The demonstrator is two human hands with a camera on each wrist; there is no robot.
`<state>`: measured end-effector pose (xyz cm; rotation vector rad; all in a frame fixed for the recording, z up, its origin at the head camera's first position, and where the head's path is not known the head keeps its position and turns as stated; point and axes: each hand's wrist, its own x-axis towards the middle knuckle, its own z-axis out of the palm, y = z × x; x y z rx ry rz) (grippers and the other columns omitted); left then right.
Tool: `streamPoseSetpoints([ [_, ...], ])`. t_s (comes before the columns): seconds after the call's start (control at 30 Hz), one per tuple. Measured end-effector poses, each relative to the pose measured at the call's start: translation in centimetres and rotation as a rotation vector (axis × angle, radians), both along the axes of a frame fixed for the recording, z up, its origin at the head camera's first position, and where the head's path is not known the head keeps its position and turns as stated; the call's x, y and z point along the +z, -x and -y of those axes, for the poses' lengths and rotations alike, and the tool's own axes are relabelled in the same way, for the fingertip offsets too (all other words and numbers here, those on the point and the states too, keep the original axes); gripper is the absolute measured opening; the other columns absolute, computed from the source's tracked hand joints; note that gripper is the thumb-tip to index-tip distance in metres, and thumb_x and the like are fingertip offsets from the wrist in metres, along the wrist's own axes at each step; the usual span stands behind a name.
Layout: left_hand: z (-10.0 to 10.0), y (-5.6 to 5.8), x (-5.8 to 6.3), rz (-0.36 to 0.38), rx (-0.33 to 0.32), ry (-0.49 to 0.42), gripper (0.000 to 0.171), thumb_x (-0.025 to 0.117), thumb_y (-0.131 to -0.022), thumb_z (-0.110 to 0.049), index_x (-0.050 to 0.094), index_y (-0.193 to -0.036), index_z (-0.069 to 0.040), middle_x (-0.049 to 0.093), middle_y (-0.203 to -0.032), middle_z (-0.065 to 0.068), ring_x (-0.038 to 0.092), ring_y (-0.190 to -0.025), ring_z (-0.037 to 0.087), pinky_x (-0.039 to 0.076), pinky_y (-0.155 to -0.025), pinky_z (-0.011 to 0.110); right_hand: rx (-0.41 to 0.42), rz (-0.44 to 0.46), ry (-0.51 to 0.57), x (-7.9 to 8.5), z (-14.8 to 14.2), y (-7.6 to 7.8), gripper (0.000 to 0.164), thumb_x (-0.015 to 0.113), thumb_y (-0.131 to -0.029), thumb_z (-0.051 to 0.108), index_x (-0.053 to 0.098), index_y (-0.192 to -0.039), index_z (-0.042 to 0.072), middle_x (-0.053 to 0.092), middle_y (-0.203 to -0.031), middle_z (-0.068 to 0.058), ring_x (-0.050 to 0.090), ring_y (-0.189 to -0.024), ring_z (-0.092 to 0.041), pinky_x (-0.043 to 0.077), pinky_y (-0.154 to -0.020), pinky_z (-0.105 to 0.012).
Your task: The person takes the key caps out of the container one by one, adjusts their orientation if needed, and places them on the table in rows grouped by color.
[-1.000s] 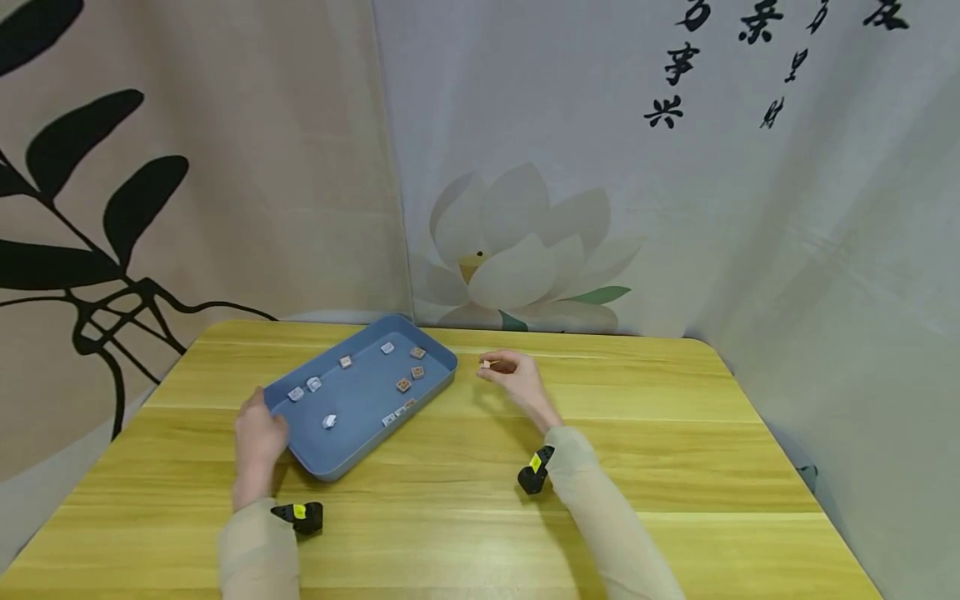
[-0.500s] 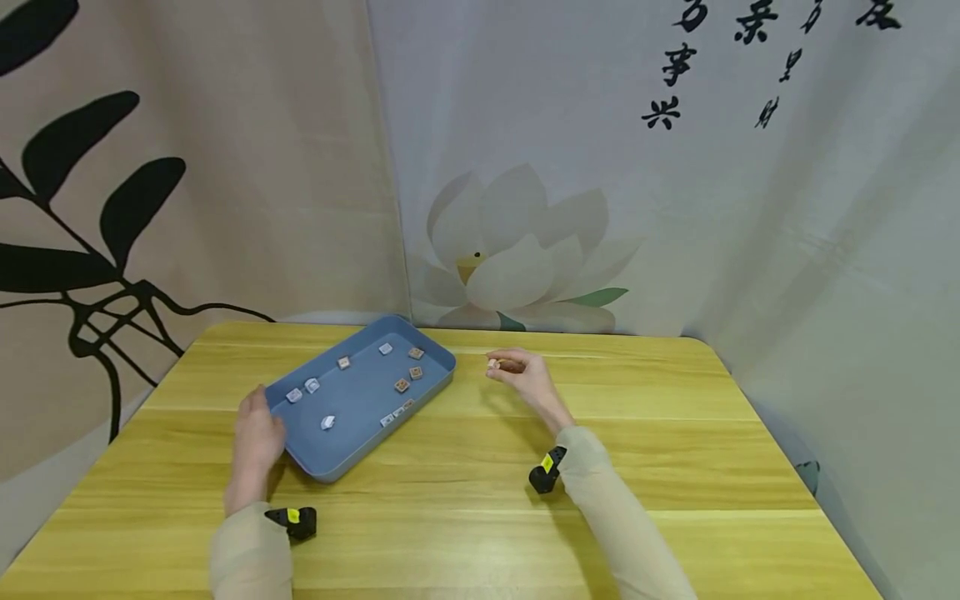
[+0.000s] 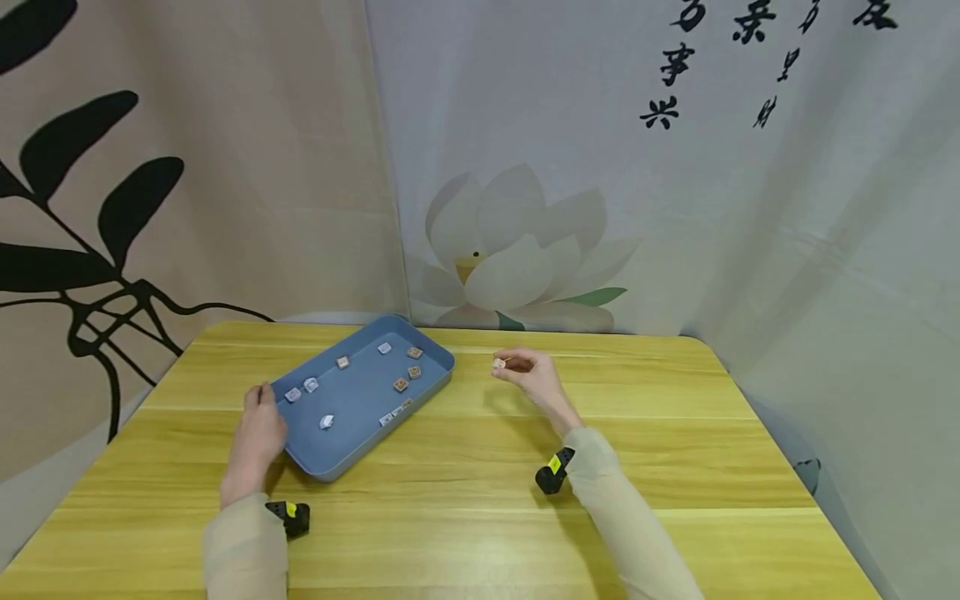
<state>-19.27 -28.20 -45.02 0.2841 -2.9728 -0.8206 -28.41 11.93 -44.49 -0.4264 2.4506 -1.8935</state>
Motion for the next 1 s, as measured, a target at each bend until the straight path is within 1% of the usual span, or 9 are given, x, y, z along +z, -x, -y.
streamPoseSetpoints([
  [0.13,0.0,0.0,-0.1,0.018,0.004,0.002,0.058,0.028,-0.092,0.001,0.008,-0.143,0.019,0.01,-0.146,0.042,0.037,-0.118,0.063,0.034,-0.1,0.065,0.001,-0.042,-0.044,-0.4,-0.3,0.2,0.034,0.072,-0.082,0.011,0.067,-0.114,0.001,0.07,-0.1,-0.018,0.062,-0.076,-0.005,0.054,-0.073,-0.026],
  [0.23,0.1,0.0,-0.1,0.021,0.005,0.008,0.058,0.028,-0.092,0.0,0.009,-0.143,0.019,0.01,-0.146,0.042,0.039,-0.115,0.063,0.036,-0.1,0.065,-0.01,-0.044,-0.079,-0.7,-0.7,0.3,0.035,0.072,-0.082,0.01,0.066,-0.114,-0.002,0.069,-0.101,-0.019,0.062,-0.076,-0.006,0.055,-0.075,-0.03],
  [0.33,0.1,0.0,-0.2,0.017,0.009,0.014,0.058,0.029,-0.091,0.0,0.009,-0.143,0.019,0.011,-0.146,0.042,0.04,-0.113,0.063,0.036,-0.099,0.065,-0.03,0.014,-0.083,-1.0,-1.0,0.4,0.035,0.072,-0.082,0.009,0.065,-0.114,-0.004,0.067,-0.107,-0.019,0.066,-0.081,-0.01,0.056,-0.081,-0.04],
  [0.4,0.0,0.0,-0.1,0.014,0.008,0.017,0.058,0.029,-0.091,0.001,0.01,-0.143,0.019,0.012,-0.146,0.042,0.04,-0.113,0.063,0.036,-0.099,0.065,-0.039,0.059,-0.077,-1.2,-1.1,0.4,0.037,0.072,-0.082,0.009,0.063,-0.116,-0.003,0.066,-0.113,-0.019,0.069,-0.087,-0.015,0.055,-0.085,-0.044],
  [0.53,0.0,0.0,-0.1,0.003,0.006,0.027,0.058,0.03,-0.091,0.001,0.011,-0.142,0.02,0.013,-0.145,0.042,0.041,-0.112,0.063,0.037,-0.098,0.065,-0.05,0.106,-0.085,-1.3,-1.2,0.6,0.037,0.07,-0.083,0.008,0.063,-0.118,-0.001,0.063,-0.122,-0.017,0.071,-0.095,-0.022,0.055,-0.087,-0.042],
  [0.67,0.0,-0.1,-0.1,0.001,0.005,0.029,0.058,0.03,-0.091,0.001,0.012,-0.143,0.019,0.013,-0.145,0.042,0.042,-0.111,0.062,0.038,-0.096,0.065,-0.066,0.053,-0.137,-1.5,-1.1,0.8,0.035,0.071,-0.082,0.009,0.065,-0.116,0.001,0.065,-0.115,-0.015,0.069,-0.09,-0.021,0.056,-0.079,-0.034],
  [0.8,0.1,0.0,-0.1,-0.005,0.006,0.034,0.059,0.031,-0.09,0.0,0.012,-0.143,0.019,0.014,-0.145,0.042,0.043,-0.11,0.063,0.039,-0.095,0.065,-0.095,0.001,-0.191,-1.8,-0.9,1.2,0.035,0.074,-0.079,0.008,0.068,-0.113,0.001,0.068,-0.104,-0.014,0.062,-0.082,-0.016,0.052,-0.07,-0.024],
  [0.9,0.1,0.0,-0.2,-0.014,0.006,0.037,0.059,0.032,-0.09,0.001,0.013,-0.142,0.02,0.015,-0.144,0.042,0.044,-0.109,0.063,0.039,-0.095,0.065,-0.134,0.008,-0.205,-2.0,-0.8,1.2,0.031,0.076,-0.076,0.006,0.071,-0.107,0.001,0.07,-0.098,-0.014,0.06,-0.078,-0.016,0.049,-0.065,-0.022],
  [1.0,0.1,0.0,-0.1,-0.01,0.005,0.036,0.059,0.033,-0.09,0.001,0.013,-0.143,0.02,0.015,-0.144,0.043,0.044,-0.11,0.062,0.039,-0.095,0.065,-0.182,0.04,-0.206,-2.3,-0.7,1.3,0.029,0.078,-0.074,0.007,0.072,-0.101,0.001,0.07,-0.094,-0.014,0.061,-0.077,-0.017,0.049,-0.063,-0.022],
])
